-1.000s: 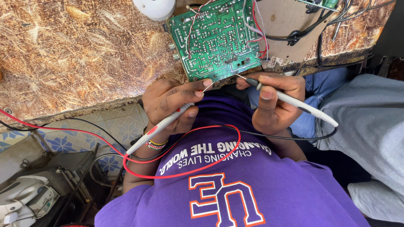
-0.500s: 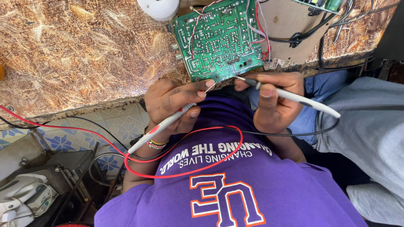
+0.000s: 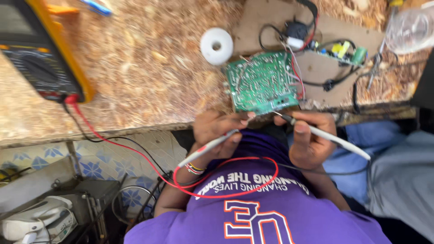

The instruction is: The person uses a multimeter to test a green circuit board, touching the probes to various points on the board. They also handle a small electronic component, testing it with the multimeter probes before returning to the board.

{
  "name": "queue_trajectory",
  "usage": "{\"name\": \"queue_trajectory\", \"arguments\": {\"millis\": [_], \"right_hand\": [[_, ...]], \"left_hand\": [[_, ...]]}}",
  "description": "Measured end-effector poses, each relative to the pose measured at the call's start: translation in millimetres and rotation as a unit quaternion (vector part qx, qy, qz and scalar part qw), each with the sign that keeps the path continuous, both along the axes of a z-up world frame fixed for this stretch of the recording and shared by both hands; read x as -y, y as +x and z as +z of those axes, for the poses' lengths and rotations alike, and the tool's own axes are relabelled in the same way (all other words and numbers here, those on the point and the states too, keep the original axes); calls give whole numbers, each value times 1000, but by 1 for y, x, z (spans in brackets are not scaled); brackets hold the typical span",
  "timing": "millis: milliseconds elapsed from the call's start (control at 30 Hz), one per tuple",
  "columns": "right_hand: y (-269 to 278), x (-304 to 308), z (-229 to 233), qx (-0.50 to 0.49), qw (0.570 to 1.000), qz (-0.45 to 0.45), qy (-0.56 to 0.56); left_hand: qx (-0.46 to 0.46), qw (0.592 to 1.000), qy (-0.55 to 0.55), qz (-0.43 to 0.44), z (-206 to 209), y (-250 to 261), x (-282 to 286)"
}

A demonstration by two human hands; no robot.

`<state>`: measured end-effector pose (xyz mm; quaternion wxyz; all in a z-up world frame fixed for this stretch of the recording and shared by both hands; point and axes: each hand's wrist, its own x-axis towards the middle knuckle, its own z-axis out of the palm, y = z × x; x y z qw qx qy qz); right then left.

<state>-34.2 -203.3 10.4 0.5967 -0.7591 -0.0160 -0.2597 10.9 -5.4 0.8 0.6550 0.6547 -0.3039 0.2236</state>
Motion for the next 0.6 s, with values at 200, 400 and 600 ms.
{"name": "queue_trajectory", "arguments": {"millis": [200,400,600], "right_hand": [[-3,9,-10,17,1000,2,8],[-3,20,-19,22,1000,5,5],[-4,20,-16,13,1000,23,7]], "left_hand": [[20,997,20,68,2,-4,6],[22,996,14,87,6,-4,8],[27,995,18,90,9,-5,6]]}}
